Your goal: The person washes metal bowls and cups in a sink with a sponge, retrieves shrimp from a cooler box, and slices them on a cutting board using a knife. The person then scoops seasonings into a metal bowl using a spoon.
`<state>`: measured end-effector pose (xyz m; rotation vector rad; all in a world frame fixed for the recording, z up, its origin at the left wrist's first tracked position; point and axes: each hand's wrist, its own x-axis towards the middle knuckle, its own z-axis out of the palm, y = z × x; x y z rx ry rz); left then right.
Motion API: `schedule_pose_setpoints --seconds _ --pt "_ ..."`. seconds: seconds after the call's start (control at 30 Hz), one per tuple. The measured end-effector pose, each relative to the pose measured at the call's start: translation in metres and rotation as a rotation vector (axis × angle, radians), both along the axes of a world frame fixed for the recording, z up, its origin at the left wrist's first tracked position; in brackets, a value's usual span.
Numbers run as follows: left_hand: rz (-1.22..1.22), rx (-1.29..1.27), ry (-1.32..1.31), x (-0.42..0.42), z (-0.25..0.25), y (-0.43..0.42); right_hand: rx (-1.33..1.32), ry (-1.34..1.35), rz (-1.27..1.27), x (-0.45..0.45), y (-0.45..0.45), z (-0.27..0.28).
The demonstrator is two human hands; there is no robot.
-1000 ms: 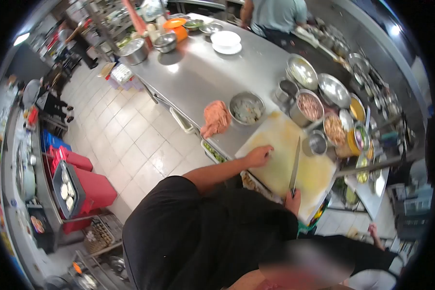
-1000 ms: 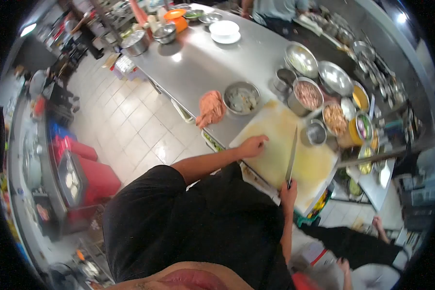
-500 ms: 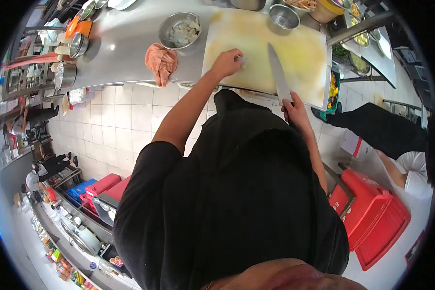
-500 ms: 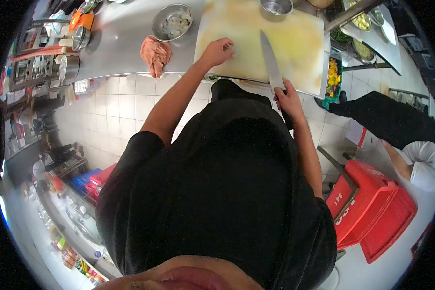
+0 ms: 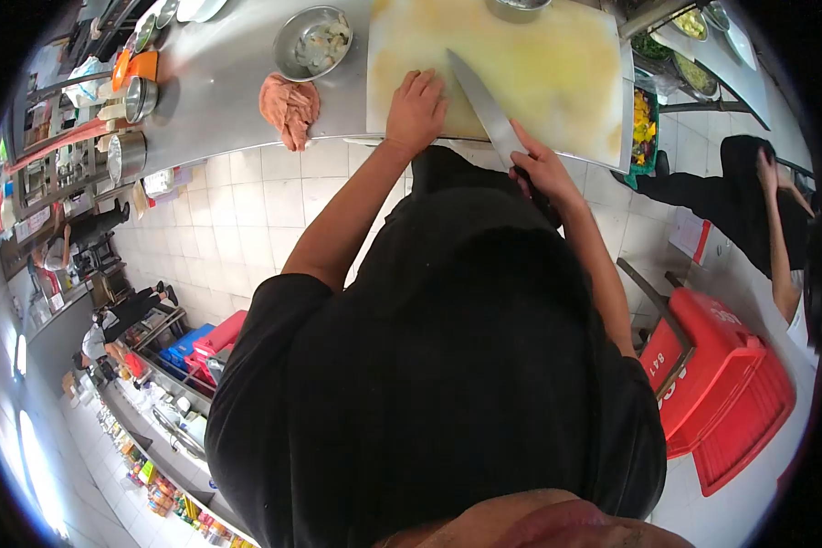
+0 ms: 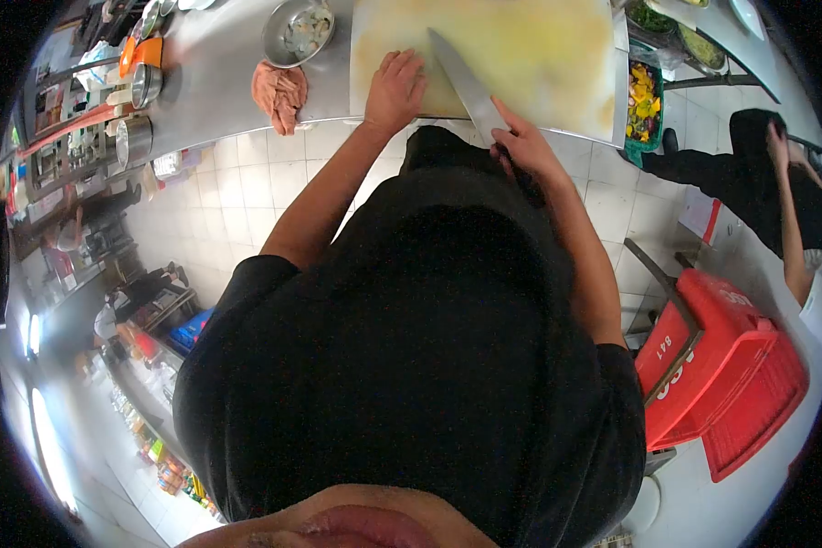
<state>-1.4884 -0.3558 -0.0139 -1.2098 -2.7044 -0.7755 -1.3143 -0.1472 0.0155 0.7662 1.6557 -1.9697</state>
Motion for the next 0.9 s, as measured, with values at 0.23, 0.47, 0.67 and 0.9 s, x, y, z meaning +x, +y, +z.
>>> schedule_pose_setpoints --seconds 0.23,0.47,0.67,0.9 --pt "0.021 -0.044 0.082 0.012 -0.017 -0.002 -0.037 -0.001 0.055 -0.006 0.009 -0.002" --pt "0.003 -0.113 0.124 0.010 -0.027 -0.006 0.011 0.049 0.115 0.001 0.016 0.000" --pt "0.005 -0.120 0.138 0.012 -0.030 -0.005 0.059 0.013 0.155 0.023 0.014 0.019" --pt "-0.010 -0.130 0.127 0.013 -0.031 -0.007 0.146 0.070 0.243 0.053 0.012 0.007"
